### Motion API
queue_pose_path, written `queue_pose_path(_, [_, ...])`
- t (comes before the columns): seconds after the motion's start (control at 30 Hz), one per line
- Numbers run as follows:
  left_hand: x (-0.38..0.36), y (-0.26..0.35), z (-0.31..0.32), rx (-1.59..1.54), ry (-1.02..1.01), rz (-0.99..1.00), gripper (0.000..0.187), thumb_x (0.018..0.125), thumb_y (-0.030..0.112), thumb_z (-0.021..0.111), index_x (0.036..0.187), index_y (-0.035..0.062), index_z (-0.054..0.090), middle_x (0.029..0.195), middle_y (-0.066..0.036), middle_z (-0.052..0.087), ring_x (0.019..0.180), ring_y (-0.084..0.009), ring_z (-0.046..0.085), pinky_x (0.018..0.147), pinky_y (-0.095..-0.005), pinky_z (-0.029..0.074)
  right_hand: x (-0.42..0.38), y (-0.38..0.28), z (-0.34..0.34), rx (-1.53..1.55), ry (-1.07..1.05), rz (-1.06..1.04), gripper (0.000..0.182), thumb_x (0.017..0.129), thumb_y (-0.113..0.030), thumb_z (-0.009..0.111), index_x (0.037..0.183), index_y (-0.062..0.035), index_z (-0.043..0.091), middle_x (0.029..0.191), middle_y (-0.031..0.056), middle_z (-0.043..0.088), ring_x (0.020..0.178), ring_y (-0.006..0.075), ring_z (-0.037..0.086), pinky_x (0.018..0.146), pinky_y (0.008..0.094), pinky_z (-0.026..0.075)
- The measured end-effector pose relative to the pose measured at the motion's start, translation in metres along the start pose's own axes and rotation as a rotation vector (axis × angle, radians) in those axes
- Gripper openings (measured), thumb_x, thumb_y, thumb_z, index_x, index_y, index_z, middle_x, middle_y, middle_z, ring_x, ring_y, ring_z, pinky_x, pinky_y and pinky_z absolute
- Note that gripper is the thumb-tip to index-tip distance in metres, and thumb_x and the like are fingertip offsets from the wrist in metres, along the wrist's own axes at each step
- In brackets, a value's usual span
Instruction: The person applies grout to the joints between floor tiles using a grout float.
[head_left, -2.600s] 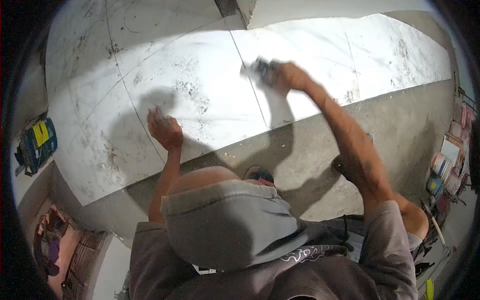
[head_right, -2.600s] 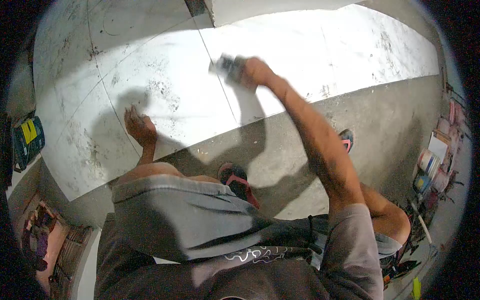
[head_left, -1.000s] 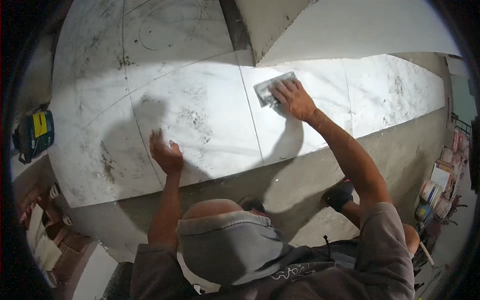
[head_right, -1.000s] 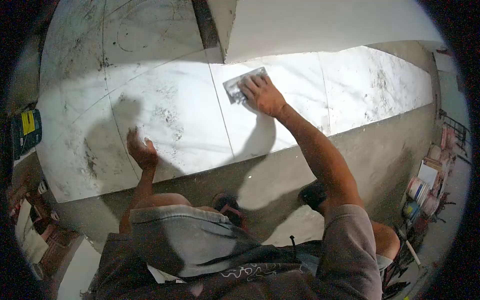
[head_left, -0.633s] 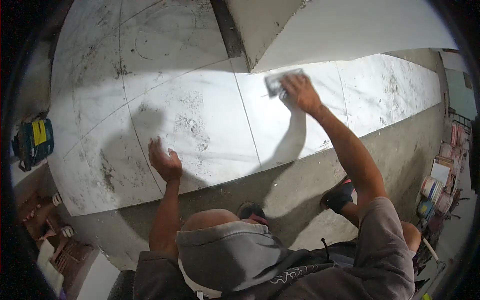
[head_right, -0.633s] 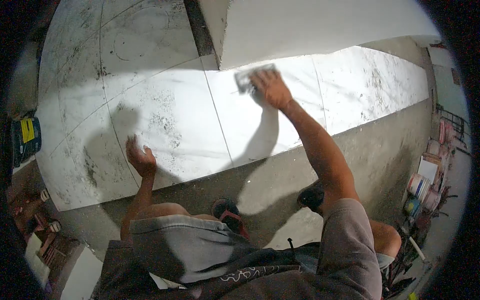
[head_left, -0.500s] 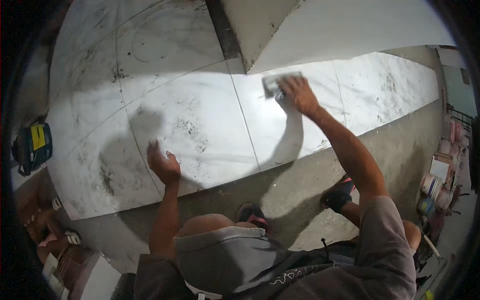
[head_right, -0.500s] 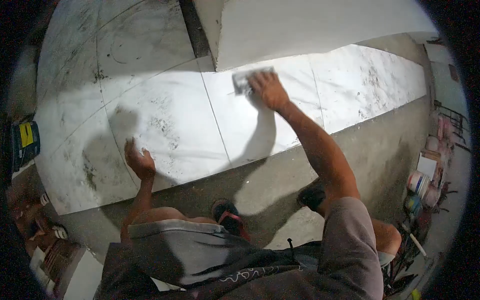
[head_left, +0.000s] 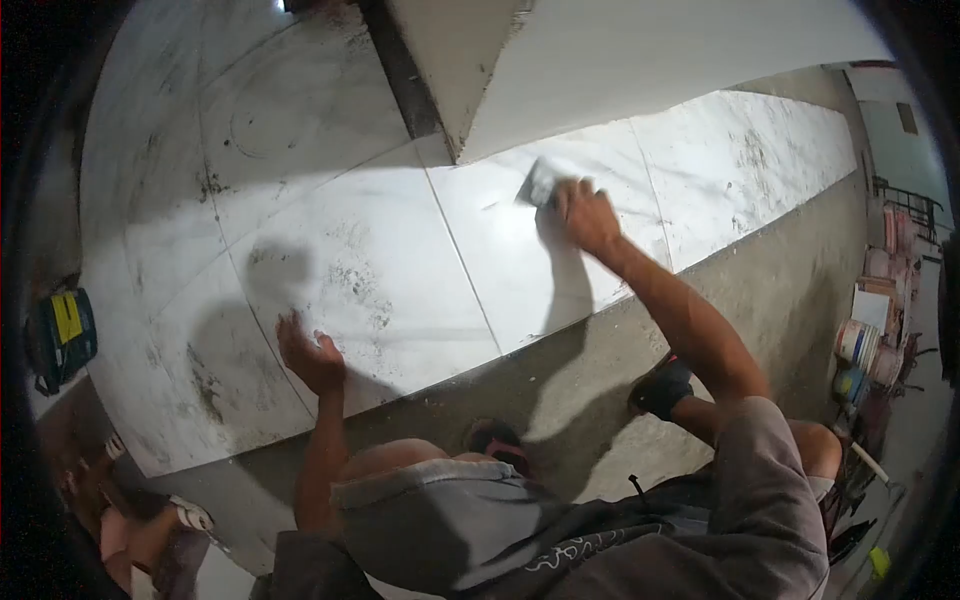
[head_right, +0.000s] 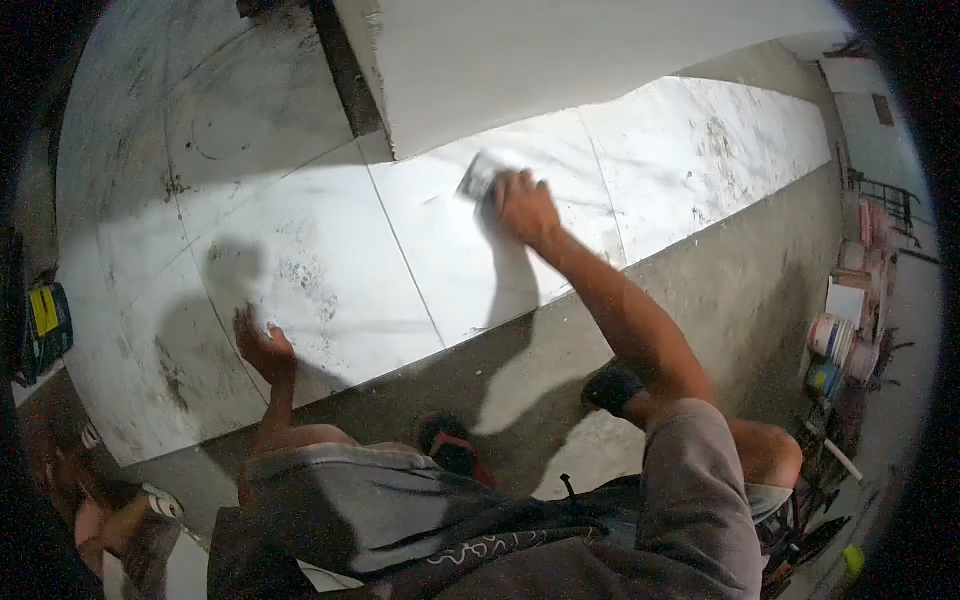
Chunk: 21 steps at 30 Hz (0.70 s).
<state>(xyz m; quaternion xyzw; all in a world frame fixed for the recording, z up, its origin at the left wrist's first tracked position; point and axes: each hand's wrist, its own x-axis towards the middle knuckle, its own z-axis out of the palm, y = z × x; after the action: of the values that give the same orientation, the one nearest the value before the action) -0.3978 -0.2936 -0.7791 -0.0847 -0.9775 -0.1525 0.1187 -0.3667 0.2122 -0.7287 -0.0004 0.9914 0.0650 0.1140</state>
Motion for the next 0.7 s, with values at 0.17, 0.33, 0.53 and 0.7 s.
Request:
queue_pose_path(0.17, [0.001, 0.005, -0.005, 0.028, 0.000, 0.042, 0.059, 0.082, 0.006, 0.057, 0.140, 0.0071, 0.046, 0.142, -0.020, 0.045, 0.133, -0.0389, 0.040, 0.111, -0.0508, 0.029, 0.030, 0.033, 0.002, -0.093, -0.086, 0.221, 0.035, 0.090, -0.014, 0.053, 0.117, 0.0077, 0.053, 0.109, 0.0191, 0.056, 0.100, 0.0318, 0.057, 0.069, 0.0413, 0.056])
queue_pose_path(0.33, [-0.001, -0.001, 0.000, 0.054, -0.008, 0.026, 0.058, 0.083, 0.006, 0.057, 0.140, 0.0063, 0.046, 0.142, -0.020, 0.045, 0.133, -0.0385, 0.040, 0.110, -0.0503, 0.030, 0.011, 0.060, 0.018, -0.073, 0.106, 0.045, 0.036, 0.092, -0.017, 0.049, 0.125, -0.0018, 0.052, 0.116, 0.0170, 0.056, 0.104, 0.0318, 0.056, 0.084, 0.0497, 0.049])
queue_pose_path(0.53, [-0.002, 0.000, -0.001, 0.036, -0.009, 0.045, 0.060, 0.082, 0.006, 0.055, 0.141, 0.0060, 0.043, 0.144, -0.020, 0.042, 0.135, -0.0376, 0.038, 0.111, -0.0500, 0.029, -0.010, 0.085, 0.028, -0.029, 0.134, -0.213, 0.053, 0.089, -0.015, 0.053, 0.141, -0.0094, 0.043, 0.142, 0.0150, 0.046, 0.132, 0.0328, 0.043, 0.111, 0.0506, 0.031])
queue_pose_path(0.7, [-0.001, -0.004, -0.001, 0.054, -0.037, 0.071, 0.060, 0.083, 0.007, 0.054, 0.142, 0.0062, 0.042, 0.146, -0.019, 0.041, 0.136, -0.0370, 0.037, 0.112, -0.0502, 0.028, 0.014, 0.131, 0.033, 0.122, 0.194, 0.085, 0.050, 0.090, -0.014, 0.053, 0.139, -0.0169, 0.048, 0.139, 0.0129, 0.050, 0.129, 0.0310, 0.046, 0.111, 0.0505, 0.030])
